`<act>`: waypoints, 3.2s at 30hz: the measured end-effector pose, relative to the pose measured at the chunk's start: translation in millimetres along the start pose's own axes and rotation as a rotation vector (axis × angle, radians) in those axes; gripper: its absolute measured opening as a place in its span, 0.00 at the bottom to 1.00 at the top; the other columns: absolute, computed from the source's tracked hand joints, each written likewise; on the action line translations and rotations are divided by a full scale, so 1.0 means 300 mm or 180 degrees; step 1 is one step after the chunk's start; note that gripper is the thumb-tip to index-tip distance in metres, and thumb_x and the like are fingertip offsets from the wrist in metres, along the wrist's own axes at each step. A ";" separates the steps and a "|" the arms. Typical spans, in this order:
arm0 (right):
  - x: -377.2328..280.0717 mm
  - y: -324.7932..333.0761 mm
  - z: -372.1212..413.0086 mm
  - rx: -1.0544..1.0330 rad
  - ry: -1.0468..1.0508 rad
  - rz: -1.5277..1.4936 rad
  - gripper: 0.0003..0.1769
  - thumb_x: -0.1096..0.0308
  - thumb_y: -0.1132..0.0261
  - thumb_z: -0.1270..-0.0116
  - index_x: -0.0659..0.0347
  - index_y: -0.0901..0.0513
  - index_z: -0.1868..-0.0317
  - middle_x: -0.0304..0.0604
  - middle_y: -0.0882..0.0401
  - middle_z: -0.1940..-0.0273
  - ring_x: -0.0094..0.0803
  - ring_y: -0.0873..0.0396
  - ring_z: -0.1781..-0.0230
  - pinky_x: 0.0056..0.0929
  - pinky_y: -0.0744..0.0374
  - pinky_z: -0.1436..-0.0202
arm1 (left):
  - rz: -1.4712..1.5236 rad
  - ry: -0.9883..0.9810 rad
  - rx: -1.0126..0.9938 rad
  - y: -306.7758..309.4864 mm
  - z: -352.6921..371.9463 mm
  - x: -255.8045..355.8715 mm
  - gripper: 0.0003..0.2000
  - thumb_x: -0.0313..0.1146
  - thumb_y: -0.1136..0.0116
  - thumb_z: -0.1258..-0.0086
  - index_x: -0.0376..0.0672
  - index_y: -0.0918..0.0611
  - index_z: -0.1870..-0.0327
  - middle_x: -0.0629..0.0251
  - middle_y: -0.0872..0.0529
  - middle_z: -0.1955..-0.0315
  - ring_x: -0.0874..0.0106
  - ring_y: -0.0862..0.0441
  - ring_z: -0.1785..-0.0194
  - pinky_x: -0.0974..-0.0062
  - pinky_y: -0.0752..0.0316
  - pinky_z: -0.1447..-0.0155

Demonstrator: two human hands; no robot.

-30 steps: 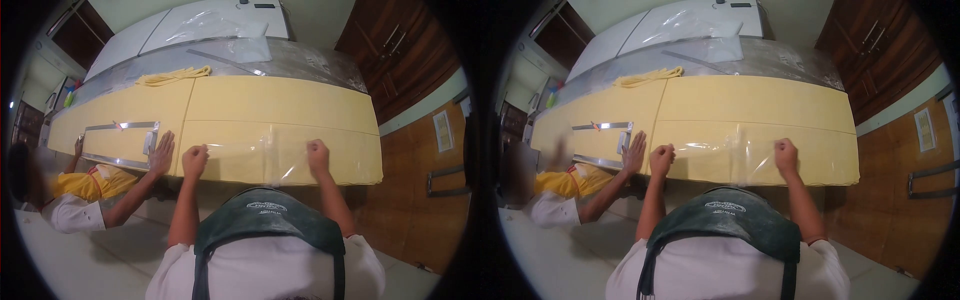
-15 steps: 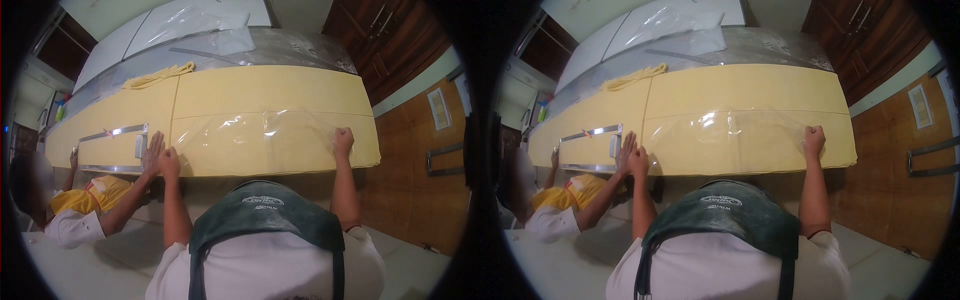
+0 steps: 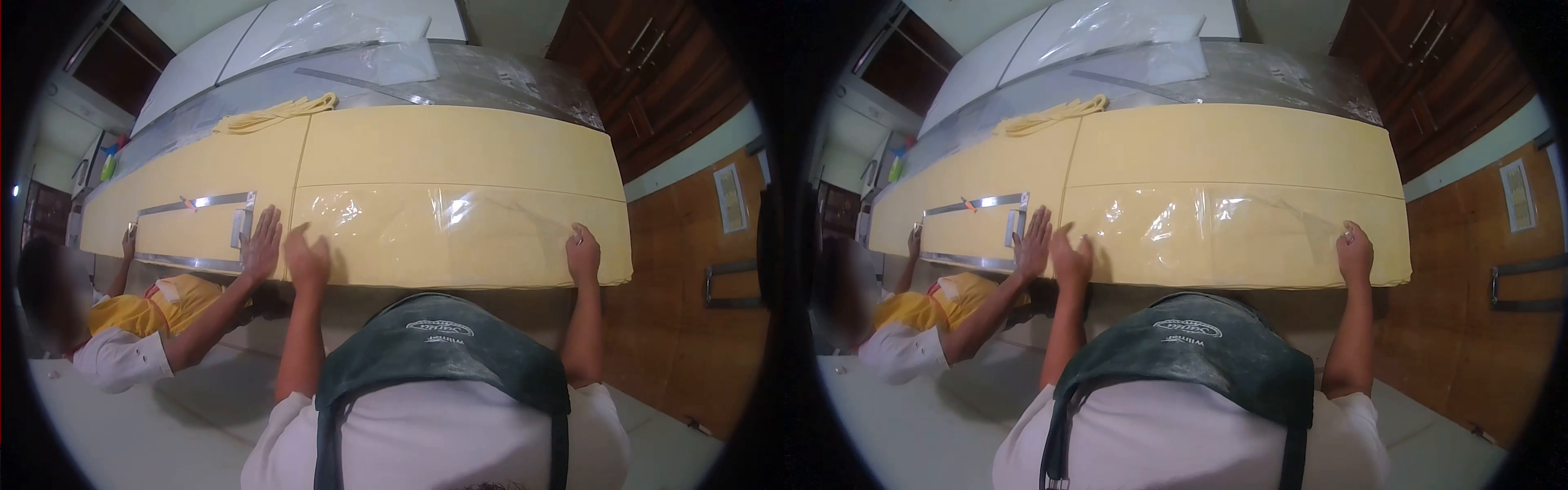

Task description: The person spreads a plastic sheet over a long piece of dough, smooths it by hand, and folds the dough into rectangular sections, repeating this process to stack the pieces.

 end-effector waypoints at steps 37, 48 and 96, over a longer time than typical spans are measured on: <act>0.129 0.004 -0.053 -0.0167 0.1115 0.0556 0.11 0.66 0.40 0.28 0.64 0.29 0.54 0.66 0.38 0.27 0.64 0.41 0.25 0.65 0.44 0.24 | -0.1562 0.0233 -0.1201 -0.242 -0.022 0.069 0.45 0.56 0.47 0.28 0.36 0.50 0.18 0.46 0.54 0.18 0.47 0.60 0.16 0.38 0.63 0.20; 0.134 -0.029 -0.063 -0.0593 0.1000 0.0923 0.13 0.70 0.47 0.25 0.69 0.28 0.46 0.59 0.43 0.22 0.59 0.45 0.22 0.59 0.49 0.20 | -0.1367 0.0384 -0.1232 -0.191 -0.043 0.128 0.48 0.61 0.46 0.30 0.39 0.51 0.18 0.49 0.55 0.18 0.51 0.62 0.15 0.44 0.68 0.18; 0.150 -0.002 -0.083 -0.0201 0.1222 0.0511 0.11 0.67 0.37 0.32 0.63 0.30 0.58 0.70 0.35 0.30 0.66 0.38 0.28 0.63 0.41 0.26 | -0.1377 0.0181 -0.1339 -0.241 -0.019 0.201 0.45 0.55 0.48 0.28 0.33 0.49 0.19 0.49 0.54 0.18 0.46 0.62 0.16 0.35 0.65 0.21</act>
Point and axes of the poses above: each hand's wrist, its own z-axis away from the middle knuckle, its own y-axis out of the back of the hand, x = y × z, the point moved 2 cm from there along -z, towards the middle knuckle
